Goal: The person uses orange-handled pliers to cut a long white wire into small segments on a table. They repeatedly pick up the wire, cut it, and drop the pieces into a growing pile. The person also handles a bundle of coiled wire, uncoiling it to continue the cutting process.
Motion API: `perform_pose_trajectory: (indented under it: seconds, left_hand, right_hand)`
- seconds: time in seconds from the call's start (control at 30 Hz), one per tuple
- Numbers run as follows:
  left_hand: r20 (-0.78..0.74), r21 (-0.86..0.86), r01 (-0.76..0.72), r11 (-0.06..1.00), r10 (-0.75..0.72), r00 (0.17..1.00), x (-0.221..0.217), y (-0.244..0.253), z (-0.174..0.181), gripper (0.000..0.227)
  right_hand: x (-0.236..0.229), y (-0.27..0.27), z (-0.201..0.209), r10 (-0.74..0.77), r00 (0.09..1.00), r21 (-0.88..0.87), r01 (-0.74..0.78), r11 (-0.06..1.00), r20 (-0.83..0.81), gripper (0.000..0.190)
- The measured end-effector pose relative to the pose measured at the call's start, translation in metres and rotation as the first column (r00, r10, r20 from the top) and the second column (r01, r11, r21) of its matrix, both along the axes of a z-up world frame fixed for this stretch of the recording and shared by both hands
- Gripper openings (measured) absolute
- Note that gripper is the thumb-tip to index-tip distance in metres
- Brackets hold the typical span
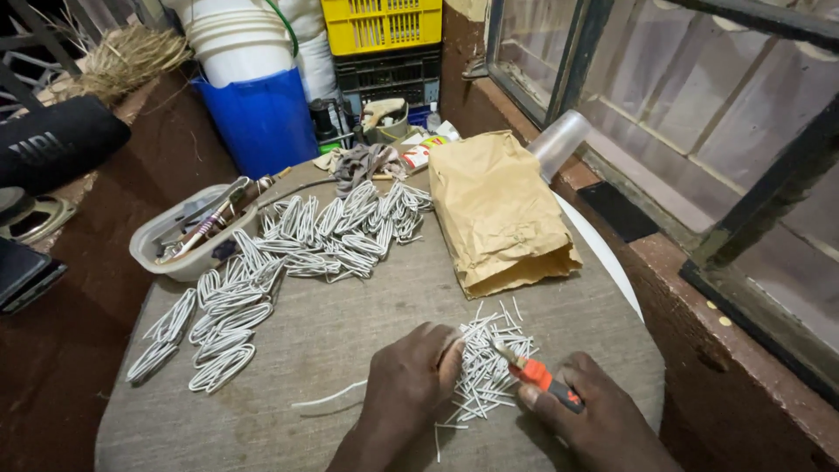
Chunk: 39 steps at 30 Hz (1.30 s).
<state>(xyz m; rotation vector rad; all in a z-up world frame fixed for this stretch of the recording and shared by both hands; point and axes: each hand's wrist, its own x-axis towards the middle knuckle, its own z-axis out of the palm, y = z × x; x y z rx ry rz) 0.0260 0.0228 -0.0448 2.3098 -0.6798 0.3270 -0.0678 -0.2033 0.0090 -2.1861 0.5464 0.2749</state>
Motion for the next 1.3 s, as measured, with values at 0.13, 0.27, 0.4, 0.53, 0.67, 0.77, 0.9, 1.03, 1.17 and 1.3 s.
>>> perform_pose_trajectory:
  seconds: [0.13, 0.27, 0.4, 0.53, 0.67, 0.77, 0.9, 1.03, 1.17, 1.3]
  left_hand:
    - [0.052, -0.039, 0.006, 0.999, -0.004, 0.999, -0.011, -0.004, 0.012, 0.021]
    - [0.142, -0.074, -0.055, 0.996, 0.065, 0.988, -0.016, -0.007, 0.017, 0.017]
    - [0.160, -0.135, -0.033, 0.990, 0.055, 0.986, -0.020, -0.005, 0.029, 0.015]
    - [0.059, -0.085, -0.067, 0.994, 0.072, 0.996, -0.021, -0.007, 0.028, 0.019]
    - [0.104, -0.124, -0.075, 0.989, 0.088, 0.991, -0.016, -0.004, 0.022, 0.017]
    - [0.036, -0.093, -0.108, 0.990, 0.112, 0.993, -0.013, -0.002, 0.017, 0.020]
    - [0.042, -0.072, -0.106, 0.992, 0.109, 0.993, -0.013, -0.002, 0.015, 0.024]
    - [-0.026, -0.028, -0.096, 0.995, 0.095, 0.995, -0.016, -0.006, 0.015, 0.021]
    - [-0.006, -0.012, -0.082, 0.997, 0.081, 0.997, -0.012, -0.007, 0.009, 0.017]
    - [0.032, -0.008, -0.091, 0.996, 0.091, 0.995, -0.010, -0.009, -0.006, 0.018]
  right_hand:
    - [0.006, -0.002, -0.003, 0.075, 0.997, -0.090, -0.072, 0.993, 0.026, 0.045]
    - [0.007, 0.006, 0.015, 0.102, 0.995, -0.055, -0.102, 0.993, 0.004, 0.033]
    - [0.013, 0.000, 0.008, 0.120, 0.993, -0.004, -0.120, 0.993, 0.021, 0.029]
    - [0.019, -0.007, 0.008, 0.064, 0.998, 0.053, -0.064, 0.997, -0.008, 0.036]
    - [0.024, -0.030, -0.005, 0.140, 0.990, 0.206, -0.139, 0.969, 0.010, 0.031]
    - [0.020, -0.039, 0.002, 0.180, 0.981, 0.430, -0.133, 0.893, -0.070, 0.034]
    - [0.012, -0.046, -0.022, 0.043, 0.996, 0.460, 0.001, 0.888, -0.084, 0.030]
    - [0.014, -0.043, -0.004, 0.064, 0.966, -0.352, -0.152, 0.924, -0.250, 0.033]
    - [0.017, -0.083, -0.068, 0.103, 0.993, -0.510, -0.062, 0.858, 0.052, 0.036]
    - [0.009, -0.089, -0.104, 0.210, 0.914, -0.568, 0.026, 0.823, 0.346, 0.036]
